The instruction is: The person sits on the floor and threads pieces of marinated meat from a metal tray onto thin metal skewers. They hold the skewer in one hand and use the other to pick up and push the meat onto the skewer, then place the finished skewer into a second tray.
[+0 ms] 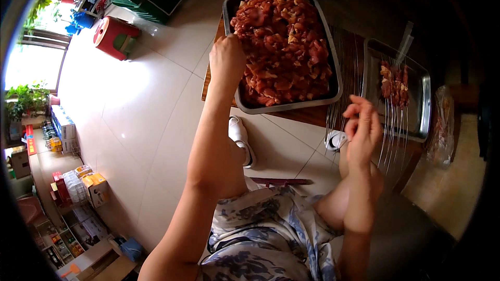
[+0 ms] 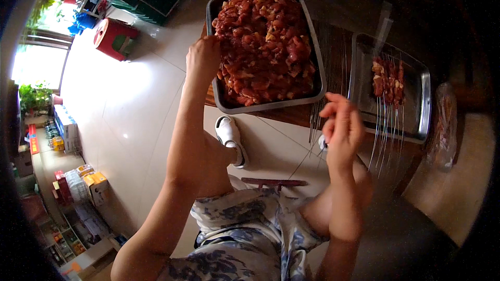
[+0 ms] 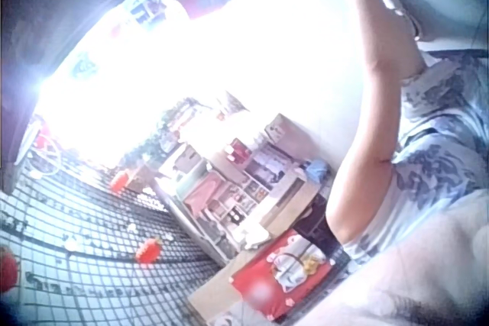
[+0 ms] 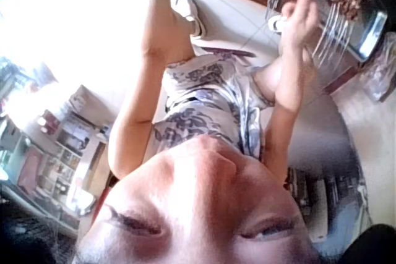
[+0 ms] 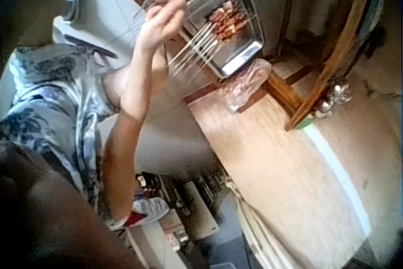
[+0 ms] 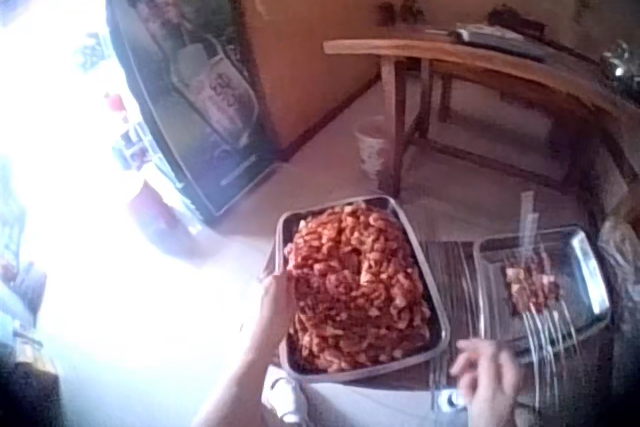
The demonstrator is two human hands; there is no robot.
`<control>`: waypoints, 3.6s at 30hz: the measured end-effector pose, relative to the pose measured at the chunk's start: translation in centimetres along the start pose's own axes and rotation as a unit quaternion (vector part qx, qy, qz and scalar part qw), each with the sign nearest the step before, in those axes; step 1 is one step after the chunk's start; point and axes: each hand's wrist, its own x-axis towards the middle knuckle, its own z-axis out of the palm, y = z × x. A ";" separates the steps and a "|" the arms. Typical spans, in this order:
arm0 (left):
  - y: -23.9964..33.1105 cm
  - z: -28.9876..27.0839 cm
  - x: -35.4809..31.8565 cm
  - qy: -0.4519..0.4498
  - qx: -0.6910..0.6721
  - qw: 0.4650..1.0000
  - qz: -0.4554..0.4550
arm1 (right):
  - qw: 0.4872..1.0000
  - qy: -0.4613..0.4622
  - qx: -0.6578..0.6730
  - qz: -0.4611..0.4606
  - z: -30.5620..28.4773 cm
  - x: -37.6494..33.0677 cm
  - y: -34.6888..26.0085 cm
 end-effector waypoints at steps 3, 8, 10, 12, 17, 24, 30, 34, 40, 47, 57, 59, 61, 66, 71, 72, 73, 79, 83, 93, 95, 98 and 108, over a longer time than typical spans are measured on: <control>0.4 0.8 -0.2 -0.041 0.046 0.998 0.032 | 0.997 -0.059 -0.038 0.026 1.2 -0.7 -0.1; 1.5 0.4 0.3 -0.102 0.073 0.992 0.017 | 0.991 -0.108 -0.075 -0.012 2.0 -1.1 0.8; 1.6 -0.1 0.4 -0.084 0.043 0.995 0.017 | 0.987 -0.117 -0.108 -0.009 2.1 -1.1 1.1; 2.5 -1.0 -0.1 -0.093 -0.093 0.991 0.036 | 0.981 -0.112 -0.155 -0.009 2.1 -0.9 0.9; 4.6 -2.3 -0.1 -0.253 -0.617 0.736 -0.117 | 0.972 -0.093 -0.214 -0.025 2.1 -1.0 1.6; 4.4 -2.1 0.0 -0.297 -0.729 0.600 -0.144 | 0.959 -0.074 -0.259 -0.088 1.6 -0.9 2.1; 5.1 -1.7 -0.2 -0.270 -0.690 0.661 -0.114 | 0.976 -0.059 -0.188 -0.089 1.7 -1.0 1.8; 5.0 -1.6 -0.1 -0.234 -0.560 0.790 -0.082 | 0.980 -0.047 -0.175 -0.081 1.3 -0.8 1.7; 4.6 -1.7 -0.5 -0.108 -0.191 0.975 0.035 | 0.983 -0.053 -0.172 -0.044 1.2 -0.7 1.3; 2.9 -3.0 -1.8 -0.204 -0.074 0.976 0.035 | 0.982 -0.058 -0.174 -0.041 1.0 -0.5 1.3; 2.7 -3.9 -1.2 -0.297 -0.383 0.873 -0.050 | 0.985 -0.060 -0.157 -0.034 1.8 -0.7 1.2; 3.4 -3.8 -1.2 -0.288 -0.560 0.773 -0.077 | 0.987 -0.068 -0.142 -0.031 2.0 -0.8 0.9; 3.6 -3.5 -1.2 -0.285 -0.667 0.682 -0.095 | 0.987 -0.083 -0.134 -0.005 1.8 -1.3 0.6; 2.6 -2.0 -0.3 -0.259 -0.719 0.642 -0.066 | 0.981 -0.100 -0.162 -0.038 2.1 -1.6 0.5; 4.0 -2.4 0.1 -0.197 -0.770 0.601 -0.078 | 0.974 -0.120 -0.183 -0.065 2.2 -1.7 0.4; 4.3 -2.6 0.2 -0.189 -0.781 0.590 -0.076 | 0.974 -0.117 -0.184 -0.064 2.1 -1.7 0.5; 4.6 -2.7 0.2 -0.186 -0.767 0.610 -0.076 | 0.974 -0.116 -0.186 -0.063 2.1 -1.7 0.5; 5.4 -2.7 -0.2 -0.189 -0.667 0.721 -0.008 | 0.972 -0.103 -0.192 -0.085 2.2 -1.6 0.6; 5.4 -2.7 -0.3 -0.248 -0.588 0.770 0.006 | 0.978 -0.078 -0.172 -0.090 2.2 -1.5 0.9; 4.5 -3.0 -0.5 -0.258 -0.692 0.671 -0.066 | 0.981 -0.078 -0.179 -0.021 1.4 -1.2 1.0; 4.8 -3.0 -0.4 -0.234 -0.727 0.641 -0.078 | 0.980 -0.086 -0.179 -0.003 1.5 -1.7 0.2; 4.9 -2.6 -0.2 -0.215 -0.745 0.625 -0.090 | 0.979 -0.100 -0.169 -0.055 1.8 -2.0 0.3; 4.9 -1.9 -0.4 -0.186 -0.734 0.651 -0.045 | 0.972 -0.124 -0.194 -0.046 1.9 -1.9 0.6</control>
